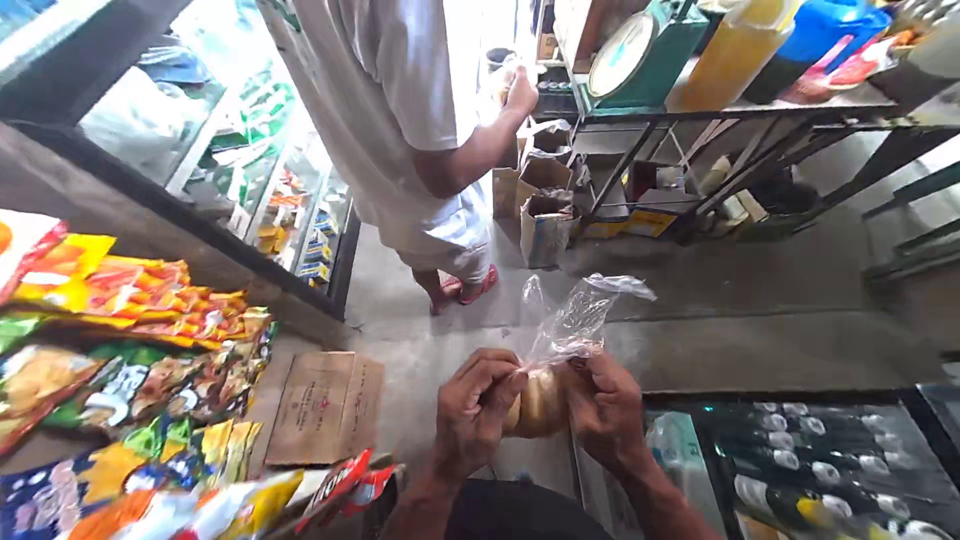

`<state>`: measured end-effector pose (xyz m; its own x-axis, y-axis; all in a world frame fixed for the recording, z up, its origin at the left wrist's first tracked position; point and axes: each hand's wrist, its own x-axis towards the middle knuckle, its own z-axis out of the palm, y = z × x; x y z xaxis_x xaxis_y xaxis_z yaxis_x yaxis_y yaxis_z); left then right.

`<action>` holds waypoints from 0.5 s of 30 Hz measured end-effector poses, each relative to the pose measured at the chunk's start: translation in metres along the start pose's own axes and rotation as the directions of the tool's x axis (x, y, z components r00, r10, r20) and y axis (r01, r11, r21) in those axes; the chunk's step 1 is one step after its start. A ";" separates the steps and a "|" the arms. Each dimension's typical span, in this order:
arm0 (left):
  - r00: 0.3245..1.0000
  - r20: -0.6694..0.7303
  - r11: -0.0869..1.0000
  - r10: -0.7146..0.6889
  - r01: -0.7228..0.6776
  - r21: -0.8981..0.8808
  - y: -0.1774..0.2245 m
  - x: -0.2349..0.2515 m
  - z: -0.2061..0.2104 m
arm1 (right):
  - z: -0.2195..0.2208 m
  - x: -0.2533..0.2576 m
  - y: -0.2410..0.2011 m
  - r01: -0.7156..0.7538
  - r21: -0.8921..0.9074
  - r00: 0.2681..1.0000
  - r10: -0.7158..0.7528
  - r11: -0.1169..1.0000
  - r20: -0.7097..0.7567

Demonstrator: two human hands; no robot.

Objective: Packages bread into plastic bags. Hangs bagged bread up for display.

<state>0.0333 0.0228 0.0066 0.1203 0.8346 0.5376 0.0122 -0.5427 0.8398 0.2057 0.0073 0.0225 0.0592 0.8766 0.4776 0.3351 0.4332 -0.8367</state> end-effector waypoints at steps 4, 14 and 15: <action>0.998 0.066 0.997 -0.007 0.012 -0.074 -0.047 0.068 -0.005 | 0.009 0.058 0.031 -0.004 -0.012 0.999 0.004 1.000 0.034; 0.954 0.298 0.985 0.040 0.012 -0.170 -0.120 0.205 0.004 | 0.001 0.173 0.077 -0.036 -0.113 0.996 0.027 0.993 -0.083; 0.950 0.311 0.984 0.034 0.023 -0.178 -0.127 0.214 0.008 | -0.002 0.180 0.085 -0.056 -0.093 0.994 0.047 0.994 -0.096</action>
<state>0.0659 0.2698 0.0141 0.4238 0.7446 0.5157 -0.1622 -0.4978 0.8520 0.2461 0.2016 0.0382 0.1650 0.8718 0.4613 0.4175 0.3619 -0.8335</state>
